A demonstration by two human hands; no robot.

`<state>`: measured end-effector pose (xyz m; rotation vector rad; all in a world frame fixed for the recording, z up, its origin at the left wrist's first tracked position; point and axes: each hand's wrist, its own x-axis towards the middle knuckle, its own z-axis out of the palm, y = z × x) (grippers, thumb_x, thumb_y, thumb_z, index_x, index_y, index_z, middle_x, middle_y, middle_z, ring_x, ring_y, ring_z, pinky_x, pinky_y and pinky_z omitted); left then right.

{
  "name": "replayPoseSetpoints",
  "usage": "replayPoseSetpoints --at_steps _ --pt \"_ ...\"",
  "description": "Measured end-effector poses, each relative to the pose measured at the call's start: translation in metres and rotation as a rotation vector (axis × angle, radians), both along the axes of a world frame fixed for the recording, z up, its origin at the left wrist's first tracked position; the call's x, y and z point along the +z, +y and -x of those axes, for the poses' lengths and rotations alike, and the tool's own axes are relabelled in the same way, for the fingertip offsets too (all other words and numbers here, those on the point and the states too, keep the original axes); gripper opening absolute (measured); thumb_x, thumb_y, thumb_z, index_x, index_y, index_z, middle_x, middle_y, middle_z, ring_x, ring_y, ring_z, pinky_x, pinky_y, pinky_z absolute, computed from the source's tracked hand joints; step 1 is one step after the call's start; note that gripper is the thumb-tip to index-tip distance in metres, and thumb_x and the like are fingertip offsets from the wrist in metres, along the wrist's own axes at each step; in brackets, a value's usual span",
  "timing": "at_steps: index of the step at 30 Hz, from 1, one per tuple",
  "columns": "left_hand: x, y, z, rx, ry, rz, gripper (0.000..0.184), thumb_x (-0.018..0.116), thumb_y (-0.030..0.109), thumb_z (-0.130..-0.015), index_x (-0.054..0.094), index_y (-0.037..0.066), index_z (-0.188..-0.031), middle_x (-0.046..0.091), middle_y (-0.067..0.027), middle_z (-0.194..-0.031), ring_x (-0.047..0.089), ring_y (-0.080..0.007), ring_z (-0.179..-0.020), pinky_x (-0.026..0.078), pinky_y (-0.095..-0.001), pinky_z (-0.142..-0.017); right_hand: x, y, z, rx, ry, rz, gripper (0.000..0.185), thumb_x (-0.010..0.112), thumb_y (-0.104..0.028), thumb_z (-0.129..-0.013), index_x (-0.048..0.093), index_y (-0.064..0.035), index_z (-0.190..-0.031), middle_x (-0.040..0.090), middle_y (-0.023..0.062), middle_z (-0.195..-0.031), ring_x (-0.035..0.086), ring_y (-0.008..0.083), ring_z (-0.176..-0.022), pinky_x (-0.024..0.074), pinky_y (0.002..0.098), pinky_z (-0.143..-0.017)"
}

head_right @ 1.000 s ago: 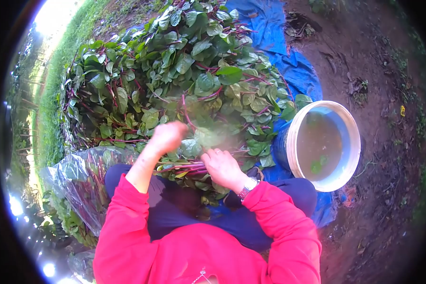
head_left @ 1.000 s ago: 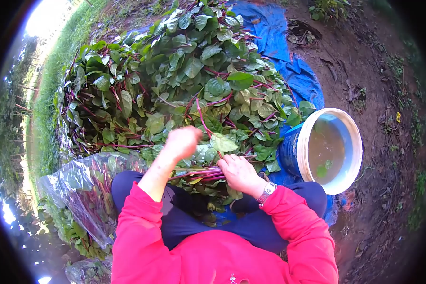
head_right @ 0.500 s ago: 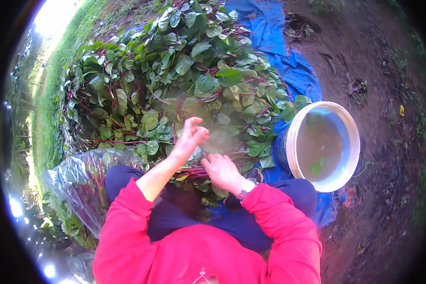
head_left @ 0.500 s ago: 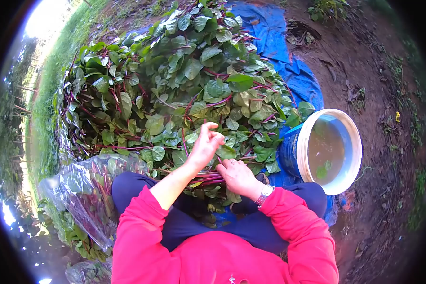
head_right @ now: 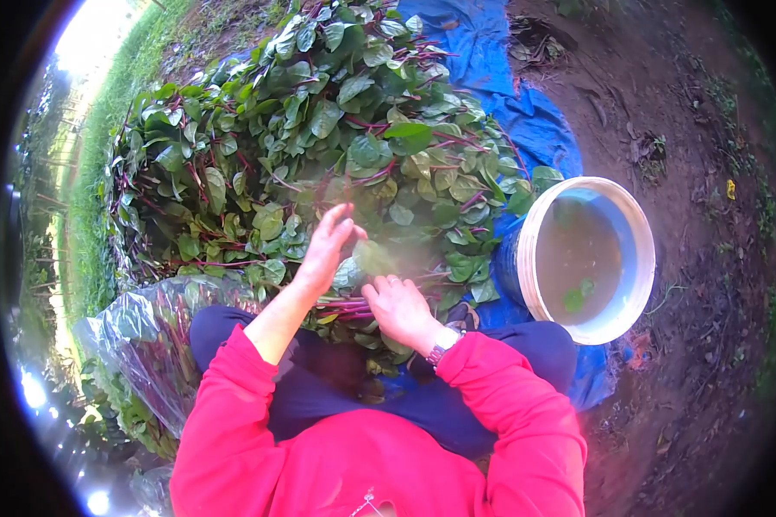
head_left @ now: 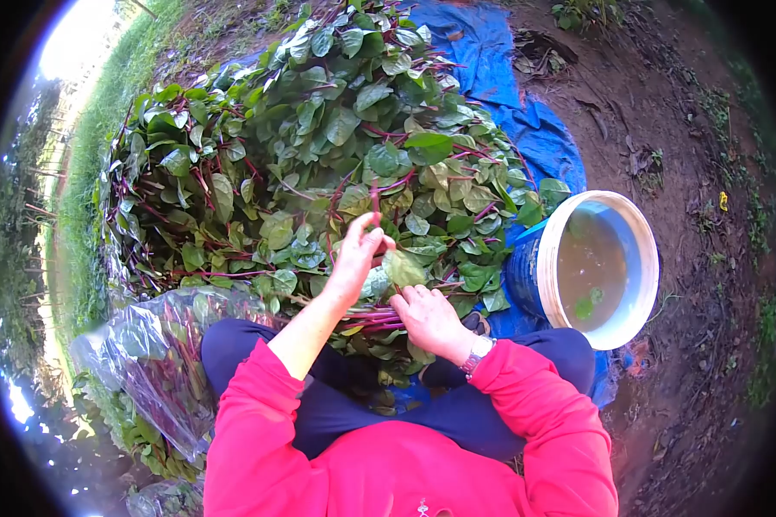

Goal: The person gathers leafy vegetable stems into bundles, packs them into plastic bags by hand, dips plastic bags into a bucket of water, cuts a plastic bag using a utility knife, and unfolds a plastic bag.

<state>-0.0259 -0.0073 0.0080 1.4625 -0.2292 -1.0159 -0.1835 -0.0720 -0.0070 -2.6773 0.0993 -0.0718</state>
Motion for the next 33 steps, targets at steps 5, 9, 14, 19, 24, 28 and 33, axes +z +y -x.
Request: replayPoseSetpoints --at_steps 5,9,14,19,24,28,33 --pt "0.044 -0.010 -0.028 0.148 -0.905 0.064 0.025 0.043 0.018 -0.093 0.053 0.009 -0.114 0.056 -0.0023 -0.081 0.049 -0.0118 -0.073 0.041 -0.0278 -0.067 0.010 -0.005 -0.003 -0.018 -0.133 -0.032 0.025 0.055 -0.006 -0.065 0.056 -0.0078 -0.090 0.044 0.0147 -0.113 0.050 0.0268 -0.087 0.0419 0.0370 -0.067" --pt "0.067 0.008 -0.067 0.121 -1.617 -0.219 0.019 0.048 0.011 -0.087 0.057 0.008 -0.104 0.052 -0.0083 -0.075 0.049 -0.0247 -0.071 0.040 -0.0347 -0.064 0.012 -0.011 -0.007 -0.103 -0.069 0.022 0.024 0.055 -0.007 -0.066 0.055 -0.0062 -0.090 0.041 0.0143 -0.120 0.048 0.0280 -0.098 0.0414 0.0394 -0.078" --pt "0.011 0.019 -0.024 -0.619 -1.017 -0.128 0.014 0.050 0.009 -0.084 0.058 0.002 -0.093 0.059 -0.0127 -0.084 0.057 -0.0308 -0.082 0.046 -0.0373 -0.071 0.019 -0.028 -0.014 -0.092 -0.260 0.172 0.020 0.053 -0.011 -0.072 0.054 -0.0060 -0.091 0.040 0.0159 -0.126 0.037 0.0312 -0.121 0.0257 0.0473 -0.101" --pt "0.019 -0.007 -0.031 -0.966 -0.694 -0.257 0.020 0.055 0.017 -0.082 0.061 0.003 -0.094 0.061 -0.0129 -0.093 0.058 -0.0256 -0.088 0.045 -0.0338 -0.079 0.010 -0.029 -0.013 -0.082 -0.237 0.158 0.018 0.053 -0.013 -0.072 0.053 -0.0119 -0.090 0.052 0.0051 -0.075 0.053 0.0208 -0.075 0.0382 0.0397 -0.076" --pt "-0.055 -0.064 -0.056 -0.602 -1.153 -0.205 0.025 0.056 0.016 -0.078 0.054 0.005 -0.101 0.056 -0.0117 -0.102 0.050 -0.0293 -0.102 0.041 -0.0395 -0.086 0.009 -0.021 -0.012 -0.005 -0.210 0.132 0.017 0.054 -0.015 -0.072 0.054 -0.0135 -0.090 0.051 0.0039 -0.075 0.052 0.0196 -0.074 0.0386 0.0367 -0.070" --pt "-0.089 -0.082 -0.051 -0.468 -1.389 -0.581 0.042 0.063 0.018 -0.074 0.048 0.009 -0.112 0.053 -0.0116 -0.108 0.046 -0.0299 -0.107 0.038 -0.0453 -0.089 0.007 -0.021 -0.010 0.022 -0.195 0.146 0.019 0.054 -0.016 -0.073 0.054 -0.0143 -0.092 0.051 0.0034 -0.075 0.053 0.0187 -0.074 0.0383 0.0371 -0.069" --pt "-0.098 -0.069 -0.040 -0.636 -1.678 -0.698 0.031 0.062 0.020 -0.072 0.055 0.014 -0.102 0.051 -0.0066 -0.101 0.046 -0.0233 -0.103 0.031 -0.0507 -0.091 0.005 -0.019 -0.009 -0.025 -0.162 0.153 0.022 0.053 -0.014 -0.074 0.054 -0.0119 -0.096 0.053 0.0025 -0.077 0.054 0.0176 -0.077 0.0377 0.0377 -0.073"
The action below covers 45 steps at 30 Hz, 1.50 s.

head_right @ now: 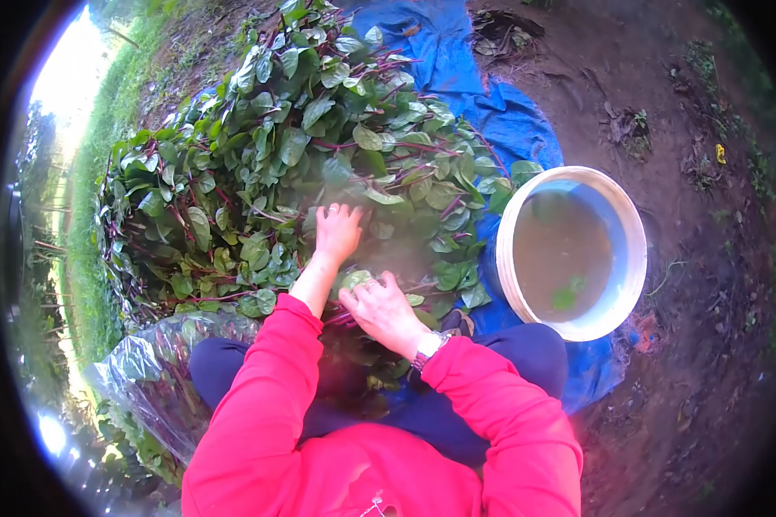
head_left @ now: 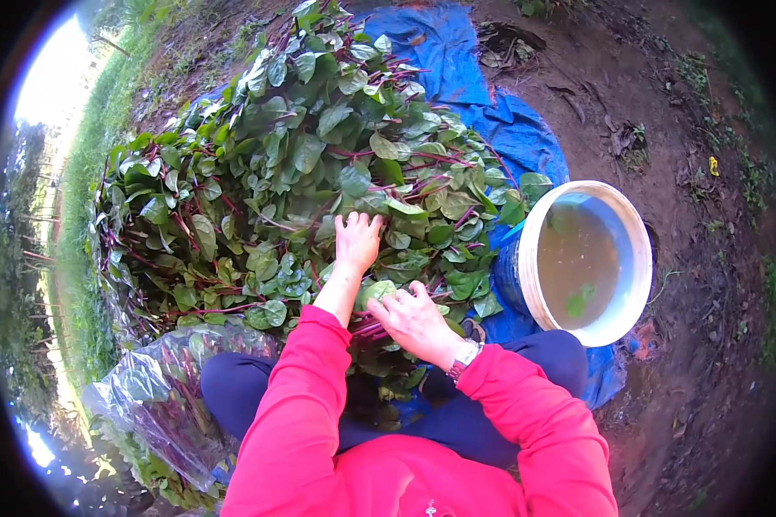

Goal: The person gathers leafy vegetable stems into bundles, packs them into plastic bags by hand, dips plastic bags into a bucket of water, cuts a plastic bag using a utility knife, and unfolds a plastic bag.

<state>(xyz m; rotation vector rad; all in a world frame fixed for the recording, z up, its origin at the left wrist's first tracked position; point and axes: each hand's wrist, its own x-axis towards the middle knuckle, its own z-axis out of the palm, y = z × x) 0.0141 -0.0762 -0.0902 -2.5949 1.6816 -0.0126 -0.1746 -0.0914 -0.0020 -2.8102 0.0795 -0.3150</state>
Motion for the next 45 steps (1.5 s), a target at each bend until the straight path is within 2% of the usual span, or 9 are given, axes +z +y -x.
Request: replayPoseSetpoints --at_steps 7,11,13,17,21,27,36,41,45 --pt "0.023 0.018 -0.001 0.090 0.213 0.101 0.021 0.063 0.027 -0.072 0.060 0.013 -0.088 0.053 -0.0056 -0.095 0.047 -0.0239 -0.101 0.035 -0.0478 -0.087 -0.003 0.003 0.003 -0.024 0.032 0.013 0.024 0.054 -0.013 -0.072 0.054 -0.0104 -0.096 0.056 0.0027 -0.080 0.055 0.0181 -0.079 0.0370 0.0396 -0.076" --pt "0.087 0.022 -0.012 0.098 0.677 0.849 0.015 0.055 0.005 -0.078 0.061 0.010 -0.090 0.056 -0.0119 -0.079 0.056 -0.0289 -0.071 0.046 -0.0366 -0.064 -0.001 0.002 0.003 -0.048 0.005 0.021 0.026 0.055 -0.013 -0.069 0.054 -0.0113 -0.095 0.055 0.0032 -0.079 0.054 0.0196 -0.079 0.0375 0.0389 -0.074" --pt "0.128 0.031 -0.009 0.005 0.495 0.747 0.020 0.053 0.002 -0.078 0.061 0.012 -0.093 0.056 -0.0110 -0.078 0.057 -0.0283 -0.068 0.046 -0.0363 -0.060 0.002 0.002 0.002 -0.046 -0.005 0.020 0.026 0.055 -0.013 -0.069 0.054 -0.0116 -0.094 0.055 0.0029 -0.078 0.054 0.0195 -0.079 0.0375 0.0382 -0.072" --pt "0.104 0.054 -0.010 -0.189 0.303 0.329 0.018 0.056 0.007 -0.074 0.062 0.013 -0.090 0.055 -0.0071 -0.071 0.055 -0.0273 -0.074 0.044 -0.0393 -0.065 0.000 0.005 0.002 -0.041 -0.059 0.016 0.025 0.054 -0.013 -0.069 0.054 -0.0121 -0.093 0.054 0.0017 -0.076 0.053 0.0188 -0.078 0.0374 0.0361 -0.070" --pt "0.090 0.069 -0.010 0.182 0.781 0.317 0.018 0.054 0.013 -0.075 0.061 0.010 -0.090 0.059 -0.0084 -0.080 0.055 -0.0286 -0.078 0.044 -0.0389 -0.070 -0.002 0.006 0.005 -0.044 -0.007 0.018 0.026 0.054 -0.013 -0.069 0.054 -0.0118 -0.095 0.055 0.0011 -0.077 0.053 0.0187 -0.078 0.0371 0.0354 -0.069" --pt "0.074 0.069 -0.007 0.065 0.746 -0.151 0.033 0.059 0.038 -0.075 0.060 0.012 -0.095 0.060 -0.0125 -0.094 0.054 -0.0304 -0.092 0.044 -0.0406 -0.078 -0.007 0.004 0.004 -0.009 -0.023 0.020 0.027 0.054 -0.014 -0.070 0.054 -0.0109 -0.097 0.055 0.0014 -0.079 0.052 0.0185 -0.078 0.0366 0.0351 -0.068" --pt "0.070 0.073 0.022 -0.069 0.506 -0.478 0.024 0.057 0.029 -0.077 0.060 0.009 -0.091 0.060 -0.0103 -0.091 0.055 -0.0307 -0.093 0.041 -0.0414 -0.082 -0.004 0.007 0.007 0.022 0.076 0.013 0.028 0.055 -0.013 -0.068 0.054 -0.0077 -0.096 0.055 0.0018 -0.079 0.052 0.0189 -0.079 0.0366 0.0348 -0.068" --pt "0.077 0.070 0.004 -0.082 0.336 0.259 0.018 0.057 0.024 -0.081 0.057 0.007 -0.084 0.052 -0.0130 -0.083 0.051 -0.0311 -0.083 0.041 -0.0426 -0.067 -0.001 0.006 0.005 -0.017 0.139 0.020 0.024 0.054 -0.013 -0.070 0.054 -0.0077 -0.093 0.056 0.0032 -0.079 0.054 0.0193 -0.081 0.0381 0.0343 -0.070" --pt "0.078 0.076 0.009 -0.169 0.676 0.055 0.017 0.055 0.020 -0.082 0.055 0.005 -0.090 0.051 -0.0133 -0.089 0.050 -0.0320 -0.090 0.041 -0.0418 -0.075 -0.009 0.001 0.002 -0.031 0.030 -0.012 0.029 0.055 -0.011 -0.067 0.055 -0.0094 -0.096 0.056 0.0057 -0.086 0.053 0.0220 -0.087 0.0387 0.0361 -0.076"
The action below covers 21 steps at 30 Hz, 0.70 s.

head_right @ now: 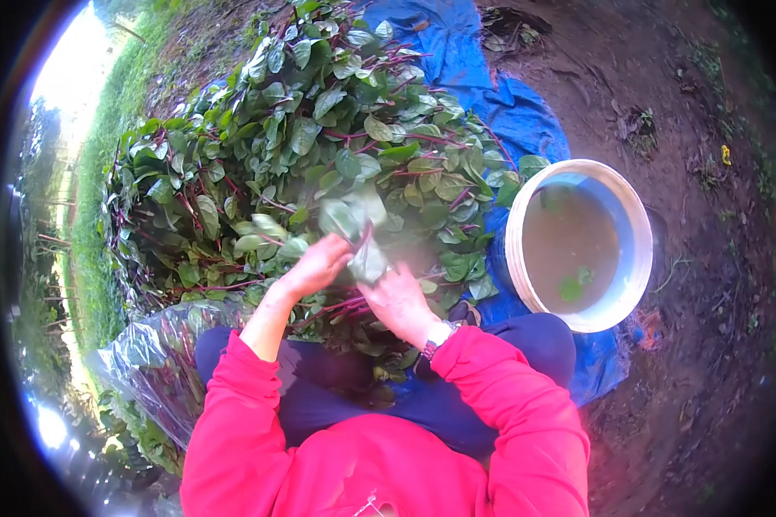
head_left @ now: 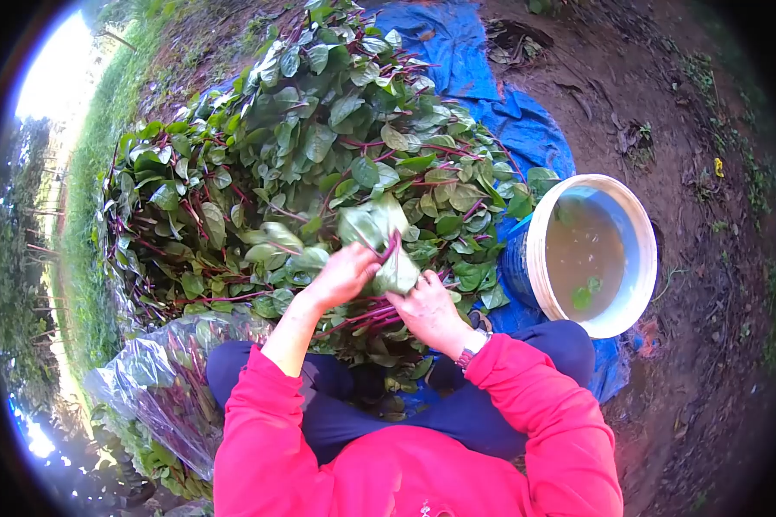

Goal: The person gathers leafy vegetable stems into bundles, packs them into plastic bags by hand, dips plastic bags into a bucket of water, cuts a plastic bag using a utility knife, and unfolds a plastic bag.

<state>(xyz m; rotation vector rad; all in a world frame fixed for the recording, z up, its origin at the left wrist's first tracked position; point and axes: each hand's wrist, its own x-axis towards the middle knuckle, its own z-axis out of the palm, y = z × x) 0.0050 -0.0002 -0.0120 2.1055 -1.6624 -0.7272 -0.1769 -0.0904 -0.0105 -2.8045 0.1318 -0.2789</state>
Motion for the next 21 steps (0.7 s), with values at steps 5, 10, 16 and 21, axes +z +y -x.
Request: replayPoseSetpoints --at_steps 5,10,16,21 --pt "0.021 -0.002 0.002 -0.138 0.373 -0.340 0.031 0.045 0.024 -0.090 0.051 0.006 -0.115 0.052 -0.0133 -0.112 0.048 -0.0277 -0.107 0.038 -0.0345 -0.090 0.006 -0.013 -0.002 0.037 -0.197 0.005 0.030 0.053 -0.013 -0.072 0.054 -0.0107 -0.102 0.047 0.0133 -0.112 0.040 0.0284 -0.117 0.0272 0.0468 -0.100" --pt "0.022 -0.002 -0.004 -0.095 0.815 -0.544 0.033 0.046 0.027 -0.090 0.054 0.003 -0.111 0.056 -0.0065 -0.110 0.048 -0.0144 -0.105 0.035 -0.0298 -0.093 0.013 -0.018 -0.006 0.166 -0.079 -0.061 0.031 0.051 -0.011 -0.072 0.052 -0.0072 -0.103 0.051 0.0109 -0.099 0.048 0.0268 -0.104 0.0301 0.0454 -0.098" --pt "0.027 -0.013 -0.001 0.248 1.017 -0.414 0.047 0.054 0.029 -0.085 0.043 0.005 -0.122 0.051 -0.0071 -0.116 0.048 -0.0142 -0.103 0.041 -0.0292 -0.087 0.012 -0.011 -0.005 0.200 0.013 -0.093 0.023 0.051 -0.011 -0.072 0.049 -0.0048 -0.095 0.054 0.0088 -0.081 0.056 0.0225 -0.083 0.0421 0.0354 -0.076" --pt "0.003 -0.022 0.018 0.117 0.900 -0.486 0.040 0.052 0.022 -0.086 0.044 0.003 -0.121 0.050 -0.0087 -0.116 0.046 -0.0145 -0.108 0.037 -0.0274 -0.092 0.014 -0.008 -0.004 0.198 -0.066 -0.176 0.025 0.051 -0.011 -0.073 0.050 -0.0044 -0.097 0.056 0.0084 -0.091 0.055 0.0221 -0.093 0.0422 0.0341 -0.076"
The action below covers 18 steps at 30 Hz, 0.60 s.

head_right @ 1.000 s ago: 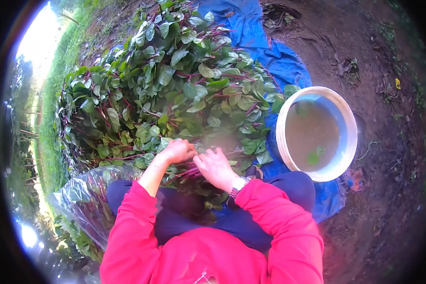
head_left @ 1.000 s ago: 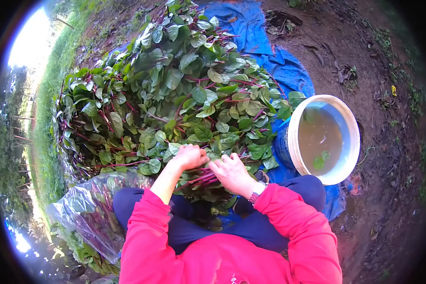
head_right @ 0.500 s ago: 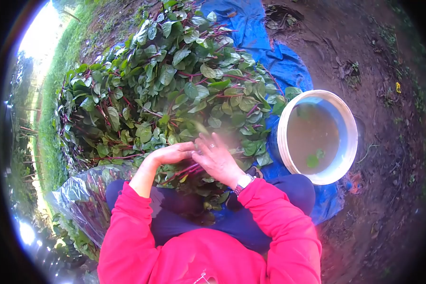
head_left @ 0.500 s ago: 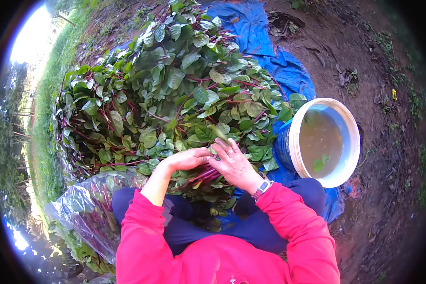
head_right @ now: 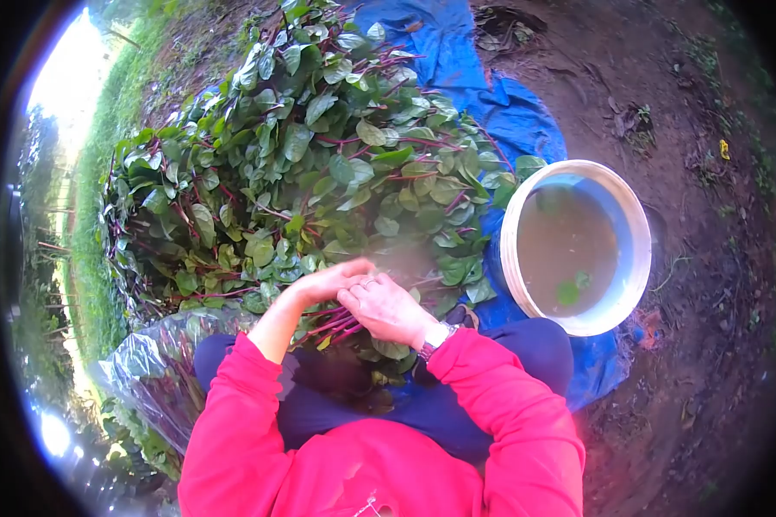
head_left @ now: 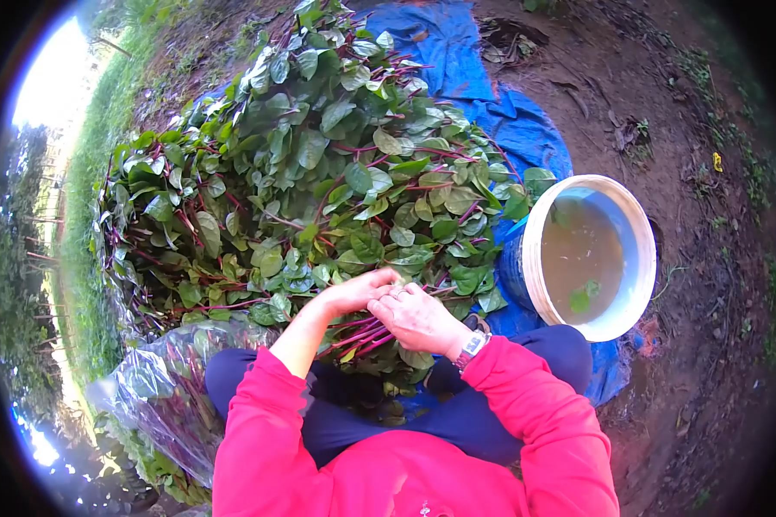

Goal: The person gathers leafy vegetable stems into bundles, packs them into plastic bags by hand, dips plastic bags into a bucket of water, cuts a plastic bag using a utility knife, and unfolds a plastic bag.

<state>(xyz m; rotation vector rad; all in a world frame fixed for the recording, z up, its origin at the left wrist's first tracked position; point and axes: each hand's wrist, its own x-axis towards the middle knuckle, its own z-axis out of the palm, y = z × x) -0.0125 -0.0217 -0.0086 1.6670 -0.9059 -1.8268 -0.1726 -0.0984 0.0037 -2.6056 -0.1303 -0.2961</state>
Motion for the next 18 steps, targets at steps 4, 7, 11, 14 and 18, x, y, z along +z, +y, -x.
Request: replayPoseSetpoints --at_steps 4,7,11,14,18 --pt "-0.044 0.007 0.000 0.089 0.381 -0.046 0.023 0.050 0.019 -0.088 0.054 0.007 -0.107 0.058 0.0009 -0.094 0.052 -0.0082 -0.085 0.042 -0.0236 -0.078 -0.008 0.003 0.001 -0.012 -0.094 0.006 0.026 0.053 -0.012 -0.073 0.052 -0.0060 -0.098 0.053 0.0062 -0.087 0.052 0.0222 -0.091 0.0405 0.0345 -0.079" --pt "-0.031 -0.011 -0.010 -0.041 0.223 -0.242 0.019 0.050 0.017 -0.086 0.060 0.006 -0.098 0.061 -0.0008 -0.089 0.053 -0.0073 -0.078 0.045 -0.0241 -0.067 -0.009 0.003 0.001 -0.039 0.054 -0.005 0.020 0.052 -0.012 -0.073 0.052 -0.0069 -0.093 0.052 0.0067 -0.085 0.052 0.0232 -0.089 0.0422 0.0346 -0.076" --pt "-0.083 -0.050 -0.050 -0.071 -1.044 0.551 0.024 0.053 0.021 -0.083 0.055 0.005 -0.101 0.061 -0.0105 -0.084 0.059 -0.0265 -0.081 0.048 -0.0352 -0.069 -0.009 -0.001 0.002 -0.128 0.164 0.112 0.016 0.051 -0.011 -0.073 0.049 -0.0069 -0.088 0.051 0.0065 -0.081 0.054 0.0216 -0.077 0.0432 0.0339 -0.067" --pt "-0.100 -0.063 -0.070 0.281 -1.198 0.443 0.031 0.055 0.025 -0.081 0.050 0.009 -0.107 0.059 -0.0112 -0.094 0.056 -0.0318 -0.092 0.045 -0.0436 -0.078 -0.014 0.002 0.001 -0.142 0.048 0.146 0.008 0.049 -0.012 -0.075 0.048 -0.0080 -0.082 0.051 0.0056 -0.074 0.054 0.0204 -0.069 0.0431 0.0331 -0.061" --pt "-0.089 -0.053 -0.047 -0.060 -1.365 0.037 0.033 0.060 0.030 -0.077 0.053 0.014 -0.106 0.052 -0.0089 -0.108 0.049 -0.0272 -0.104 0.034 -0.0519 -0.088 -0.013 0.001 0.001 -0.145 0.044 0.154 0.009 0.048 -0.013 -0.075 0.050 -0.0083 -0.083 0.052 0.0059 -0.075 0.054 0.0215 -0.075 0.0429 0.0325 -0.064"
